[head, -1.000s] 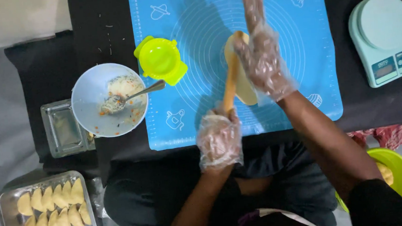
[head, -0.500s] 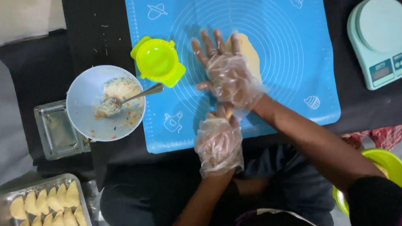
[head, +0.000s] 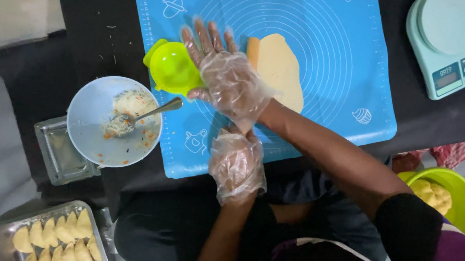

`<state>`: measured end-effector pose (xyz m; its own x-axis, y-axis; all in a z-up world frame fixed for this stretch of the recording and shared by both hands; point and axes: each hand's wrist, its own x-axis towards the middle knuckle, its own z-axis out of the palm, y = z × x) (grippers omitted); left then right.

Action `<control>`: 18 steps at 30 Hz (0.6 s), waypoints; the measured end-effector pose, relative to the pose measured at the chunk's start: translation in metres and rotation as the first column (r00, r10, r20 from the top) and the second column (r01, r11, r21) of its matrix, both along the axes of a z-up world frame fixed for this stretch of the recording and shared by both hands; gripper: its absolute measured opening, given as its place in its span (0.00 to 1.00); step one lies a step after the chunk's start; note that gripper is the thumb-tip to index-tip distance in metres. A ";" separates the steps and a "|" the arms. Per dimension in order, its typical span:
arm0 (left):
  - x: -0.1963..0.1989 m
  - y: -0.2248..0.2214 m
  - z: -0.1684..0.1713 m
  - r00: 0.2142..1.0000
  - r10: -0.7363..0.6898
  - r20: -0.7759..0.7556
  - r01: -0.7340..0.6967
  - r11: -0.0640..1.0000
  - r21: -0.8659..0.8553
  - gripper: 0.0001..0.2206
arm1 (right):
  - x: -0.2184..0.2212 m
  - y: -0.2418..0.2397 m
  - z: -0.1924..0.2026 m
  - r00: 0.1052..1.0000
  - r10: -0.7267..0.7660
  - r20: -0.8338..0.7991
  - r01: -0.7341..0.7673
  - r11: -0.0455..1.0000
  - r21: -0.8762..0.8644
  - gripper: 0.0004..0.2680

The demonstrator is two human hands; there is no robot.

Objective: Rolling out dough balls, adding filling, and using a plastic mold to shape dumplings

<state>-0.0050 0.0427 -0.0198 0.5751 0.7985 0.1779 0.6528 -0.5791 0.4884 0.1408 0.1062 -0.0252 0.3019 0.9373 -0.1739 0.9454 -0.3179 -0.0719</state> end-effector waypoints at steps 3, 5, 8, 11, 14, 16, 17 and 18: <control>-0.006 0.005 0.000 0.997 -0.082 -0.001 0.082 0.997 -0.012 0.10 | 0.012 -0.017 0.010 0.875 0.044 -0.482 0.162 0.912 0.378 0.36; -0.008 0.001 0.003 0.997 -0.080 0.008 0.080 0.993 -0.086 0.09 | 0.034 -0.054 0.009 0.747 0.138 -0.650 0.258 0.842 0.475 0.26; -0.008 -0.006 0.009 0.996 -0.083 0.018 0.085 0.988 -0.125 0.11 | 0.051 -0.079 0.042 0.858 0.136 -0.495 0.209 0.787 0.580 0.21; 0.001 -0.021 0.015 0.993 -0.120 0.018 0.121 0.991 -0.057 0.10 | 0.043 -0.092 0.073 0.984 -0.005 -0.176 0.089 0.879 0.469 0.24; 0.004 -0.036 0.018 0.985 -0.171 -0.005 0.171 0.985 0.010 0.11 | 0.044 -0.106 0.044 0.992 -0.024 -0.120 0.058 0.956 0.288 0.29; 0.004 -0.037 0.022 0.981 -0.192 -0.020 0.193 0.980 0.045 0.11 | 0.045 -0.107 0.027 1.000 0.016 -0.013 -0.013 0.980 0.197 0.34; 0.003 -0.034 0.026 0.983 -0.186 0.000 0.186 0.981 0.057 0.11 | 0.041 -0.105 0.029 0.998 0.035 -0.048 -0.026 0.985 0.170 0.33; 0.001 -0.031 0.029 0.983 -0.180 0.018 0.179 0.982 0.067 0.11 | 0.037 -0.103 0.030 0.995 0.052 -0.086 -0.040 0.989 0.141 0.32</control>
<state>-0.0038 0.0118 0.0091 0.7031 0.6690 0.2410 0.5239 -0.7166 0.4605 0.1783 0.0031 0.0045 0.2472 0.9668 -0.0647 0.9466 -0.2552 -0.1968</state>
